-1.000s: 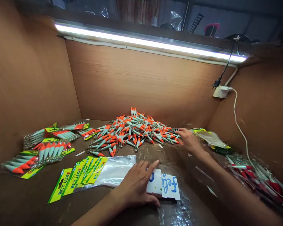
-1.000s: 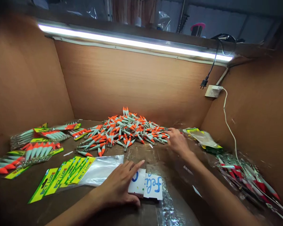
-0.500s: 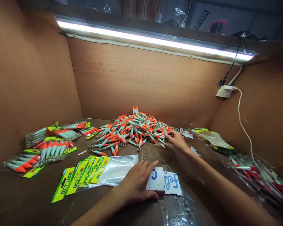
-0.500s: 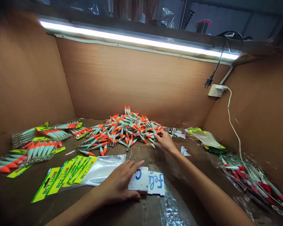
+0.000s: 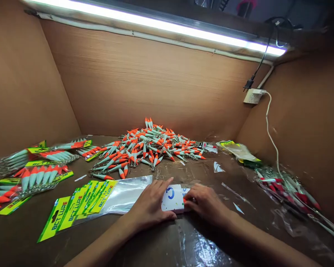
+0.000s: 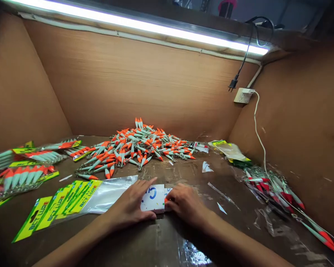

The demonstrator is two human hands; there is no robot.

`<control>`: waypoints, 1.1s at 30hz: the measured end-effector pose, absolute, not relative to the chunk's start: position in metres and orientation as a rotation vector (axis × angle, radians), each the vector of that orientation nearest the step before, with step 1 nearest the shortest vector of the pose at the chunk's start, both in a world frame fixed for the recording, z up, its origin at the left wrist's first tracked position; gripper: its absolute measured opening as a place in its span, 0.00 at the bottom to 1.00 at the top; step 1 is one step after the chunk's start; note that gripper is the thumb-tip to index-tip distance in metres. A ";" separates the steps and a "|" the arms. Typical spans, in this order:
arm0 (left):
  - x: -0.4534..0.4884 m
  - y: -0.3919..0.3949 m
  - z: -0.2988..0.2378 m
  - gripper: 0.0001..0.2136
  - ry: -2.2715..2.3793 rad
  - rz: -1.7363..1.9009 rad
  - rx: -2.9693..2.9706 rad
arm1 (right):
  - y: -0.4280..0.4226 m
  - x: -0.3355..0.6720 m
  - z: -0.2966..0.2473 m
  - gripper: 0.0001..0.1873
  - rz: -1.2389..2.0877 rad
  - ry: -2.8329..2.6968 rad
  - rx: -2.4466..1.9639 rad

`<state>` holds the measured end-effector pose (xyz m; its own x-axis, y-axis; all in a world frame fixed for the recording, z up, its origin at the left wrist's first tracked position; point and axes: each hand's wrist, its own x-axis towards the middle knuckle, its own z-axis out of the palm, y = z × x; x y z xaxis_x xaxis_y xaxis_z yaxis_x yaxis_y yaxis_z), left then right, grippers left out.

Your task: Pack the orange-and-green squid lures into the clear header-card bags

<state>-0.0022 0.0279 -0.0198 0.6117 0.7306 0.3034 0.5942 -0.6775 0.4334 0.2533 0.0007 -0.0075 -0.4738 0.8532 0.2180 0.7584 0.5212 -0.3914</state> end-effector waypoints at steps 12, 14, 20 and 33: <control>-0.006 0.035 -0.031 0.53 1.084 0.664 2.537 | 0.058 0.293 -0.001 0.11 0.448 -2.378 -1.238; -0.005 0.034 -0.029 0.53 1.086 0.660 2.528 | 0.094 0.316 0.004 0.13 0.188 -2.159 -1.572; -0.005 0.031 -0.022 0.55 1.036 0.680 2.546 | 0.152 0.347 -0.008 0.08 0.025 -2.029 -1.758; -0.004 0.032 -0.024 0.55 1.060 0.669 2.562 | 0.071 0.338 0.010 0.11 0.265 -2.039 -1.428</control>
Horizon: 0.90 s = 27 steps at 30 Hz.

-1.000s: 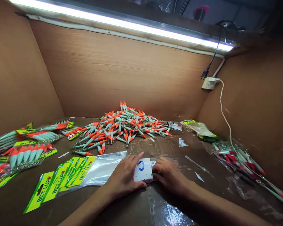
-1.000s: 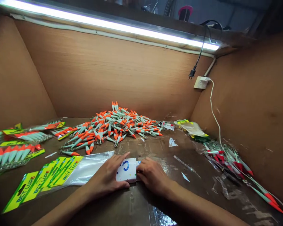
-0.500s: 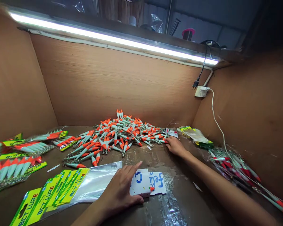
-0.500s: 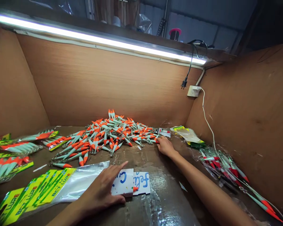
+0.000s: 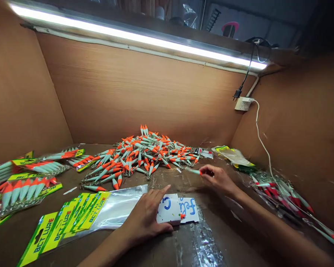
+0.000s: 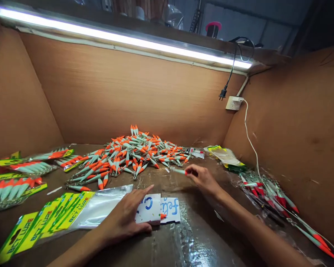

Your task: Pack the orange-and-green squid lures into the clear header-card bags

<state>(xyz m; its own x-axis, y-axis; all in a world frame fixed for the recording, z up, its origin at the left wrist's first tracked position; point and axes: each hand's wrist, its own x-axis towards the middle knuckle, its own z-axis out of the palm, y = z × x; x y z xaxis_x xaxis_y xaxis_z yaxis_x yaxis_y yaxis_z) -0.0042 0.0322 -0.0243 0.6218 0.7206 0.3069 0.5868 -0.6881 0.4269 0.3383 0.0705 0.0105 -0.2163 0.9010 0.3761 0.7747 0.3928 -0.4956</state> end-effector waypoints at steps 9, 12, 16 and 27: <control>-0.002 0.033 -0.022 0.52 1.104 0.741 2.530 | 0.014 0.276 -0.004 0.06 0.433 -2.352 -1.255; -0.001 0.032 -0.023 0.54 1.077 0.740 2.537 | 0.021 0.255 -0.009 0.06 0.400 -2.347 -1.247; -0.001 0.030 -0.022 0.55 1.088 0.708 2.529 | 0.025 0.242 -0.017 0.07 0.435 -2.395 -1.139; -0.004 0.031 -0.025 0.56 1.080 0.685 2.506 | 0.105 0.253 0.029 0.13 0.557 -2.349 -1.369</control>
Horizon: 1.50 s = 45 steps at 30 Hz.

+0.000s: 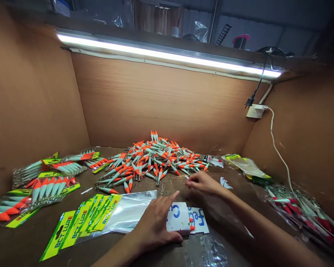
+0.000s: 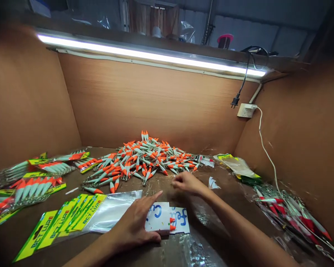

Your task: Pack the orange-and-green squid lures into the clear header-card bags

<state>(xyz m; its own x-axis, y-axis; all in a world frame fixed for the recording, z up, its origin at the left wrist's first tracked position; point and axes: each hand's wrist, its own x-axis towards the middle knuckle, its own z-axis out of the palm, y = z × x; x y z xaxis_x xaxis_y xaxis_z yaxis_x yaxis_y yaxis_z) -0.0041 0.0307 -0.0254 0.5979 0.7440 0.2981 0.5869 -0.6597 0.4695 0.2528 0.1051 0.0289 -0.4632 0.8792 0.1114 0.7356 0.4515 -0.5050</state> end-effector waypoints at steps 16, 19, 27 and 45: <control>-0.006 0.031 -0.031 0.58 1.052 0.719 2.534 | 0.124 0.230 0.027 0.10 0.304 -2.039 -1.425; -0.006 0.032 -0.032 0.59 1.049 0.722 2.535 | 0.085 0.279 0.028 0.10 0.431 -2.172 -1.385; -0.004 0.032 -0.027 0.57 1.052 0.703 2.555 | 0.026 0.306 0.004 0.09 0.515 -2.320 -1.481; -0.005 0.037 -0.037 0.61 1.084 0.752 2.563 | 0.097 0.292 0.013 0.12 0.205 -2.680 -1.168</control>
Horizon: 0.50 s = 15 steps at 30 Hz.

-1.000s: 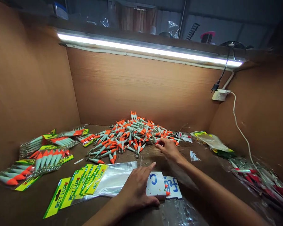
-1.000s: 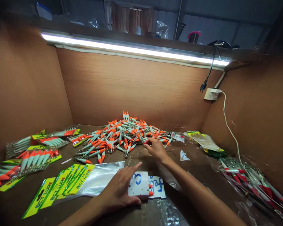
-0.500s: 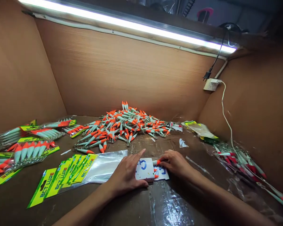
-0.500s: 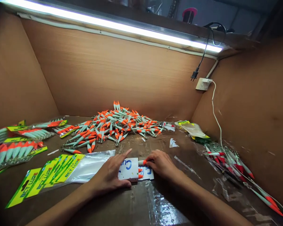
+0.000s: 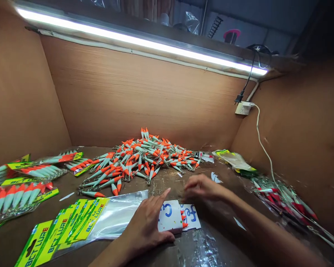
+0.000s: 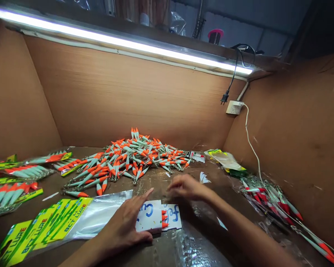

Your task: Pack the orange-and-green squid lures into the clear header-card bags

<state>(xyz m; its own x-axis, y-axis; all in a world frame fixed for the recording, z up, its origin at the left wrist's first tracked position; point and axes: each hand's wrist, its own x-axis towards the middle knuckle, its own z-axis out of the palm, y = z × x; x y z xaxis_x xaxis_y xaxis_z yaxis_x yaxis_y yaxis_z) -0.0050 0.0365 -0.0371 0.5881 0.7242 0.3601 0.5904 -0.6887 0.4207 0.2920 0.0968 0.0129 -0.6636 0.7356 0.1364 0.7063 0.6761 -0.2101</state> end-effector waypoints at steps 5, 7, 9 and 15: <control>-0.007 0.037 -0.037 0.61 1.056 0.748 2.551 | 0.176 0.344 0.035 0.14 -0.246 -2.424 -1.702; -0.008 0.037 -0.036 0.61 1.053 0.747 2.549 | 0.192 0.354 0.030 0.12 -0.279 -2.417 -1.722; -0.007 0.035 -0.034 0.62 1.061 0.742 2.545 | 0.201 0.358 0.021 0.10 -0.281 -2.410 -1.706; -0.006 0.035 -0.032 0.62 1.061 0.730 2.537 | 0.208 0.371 0.018 0.04 -0.234 -2.122 -1.683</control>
<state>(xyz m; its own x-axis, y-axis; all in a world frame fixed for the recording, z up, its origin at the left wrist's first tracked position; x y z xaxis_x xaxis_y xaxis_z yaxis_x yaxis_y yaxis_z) -0.0061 0.0351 -0.0319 0.5991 0.7256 0.3385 0.5757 -0.6842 0.4477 0.3710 0.2081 0.0184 -0.1791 0.8884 0.4227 0.9592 0.2532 -0.1256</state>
